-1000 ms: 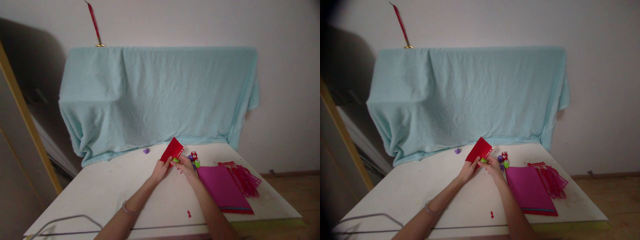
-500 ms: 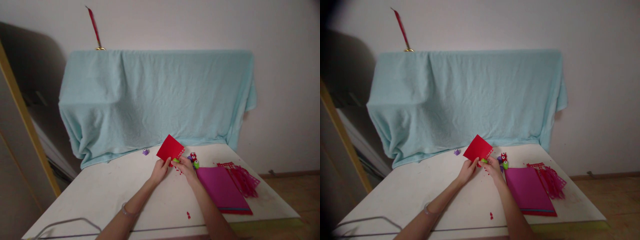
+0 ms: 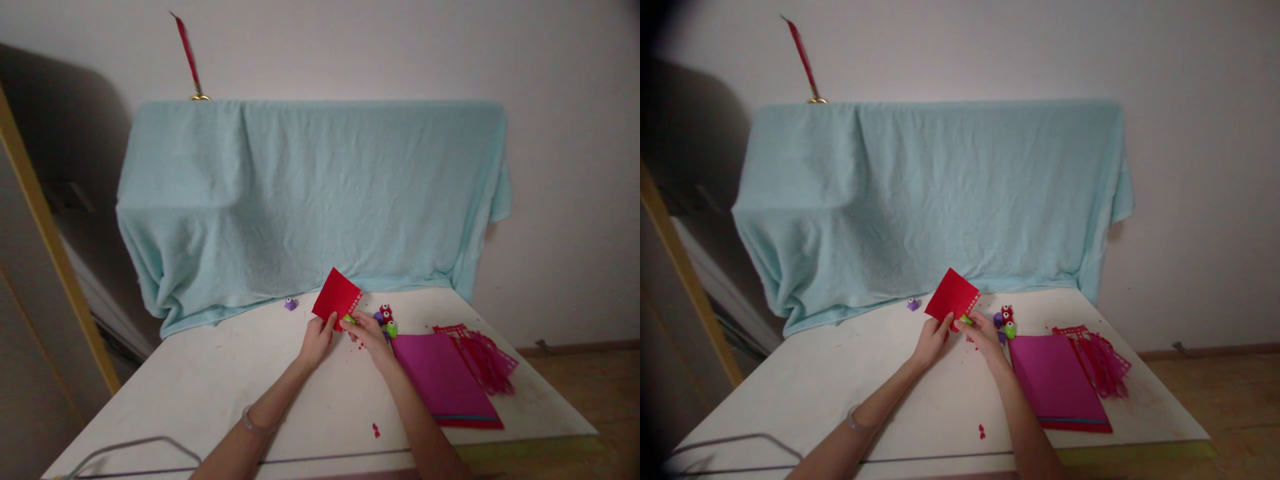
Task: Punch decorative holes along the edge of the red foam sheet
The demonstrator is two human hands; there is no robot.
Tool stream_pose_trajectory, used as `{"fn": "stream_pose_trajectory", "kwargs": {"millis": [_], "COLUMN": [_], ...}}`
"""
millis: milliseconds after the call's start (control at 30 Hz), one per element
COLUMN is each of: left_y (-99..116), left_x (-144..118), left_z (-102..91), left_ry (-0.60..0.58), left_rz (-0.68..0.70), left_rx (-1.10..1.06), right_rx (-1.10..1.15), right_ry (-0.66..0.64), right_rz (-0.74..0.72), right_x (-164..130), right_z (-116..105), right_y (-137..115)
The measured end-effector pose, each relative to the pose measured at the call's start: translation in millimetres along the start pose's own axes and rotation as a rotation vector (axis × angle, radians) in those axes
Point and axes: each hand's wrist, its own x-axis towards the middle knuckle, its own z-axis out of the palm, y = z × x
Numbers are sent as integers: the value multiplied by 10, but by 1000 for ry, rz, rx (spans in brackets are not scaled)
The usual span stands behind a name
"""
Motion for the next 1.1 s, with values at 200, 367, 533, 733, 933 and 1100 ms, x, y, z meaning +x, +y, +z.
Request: {"fn": "stream_pose_trajectory", "kwargs": {"millis": [200, 367, 533, 733, 933, 1100], "left_y": [-58, -89, -82, -96, -88, -84], "left_x": [50, 89, 85, 81, 85, 92], "left_z": [2, -12, -14, -11, -13, -6], "left_ry": [128, 246, 257, 239, 226, 234], "left_rz": [-59, -78, -70, -76, -65, -75], "left_rx": [-71, -164, -223, -220, -234, -230], "right_rx": [1, -7, -8, -30, -33, -50], "right_ry": [-13, -5, -3, 0, -13, 7], "right_rz": [-4, 7, 0, 10, 2, 8], "right_x": [-8, -15, 8, 20, 6, 29], "right_z": [1, -11, -23, -31, -36, -47], "right_y": [-33, -41, 7, 29, 8, 44]}}
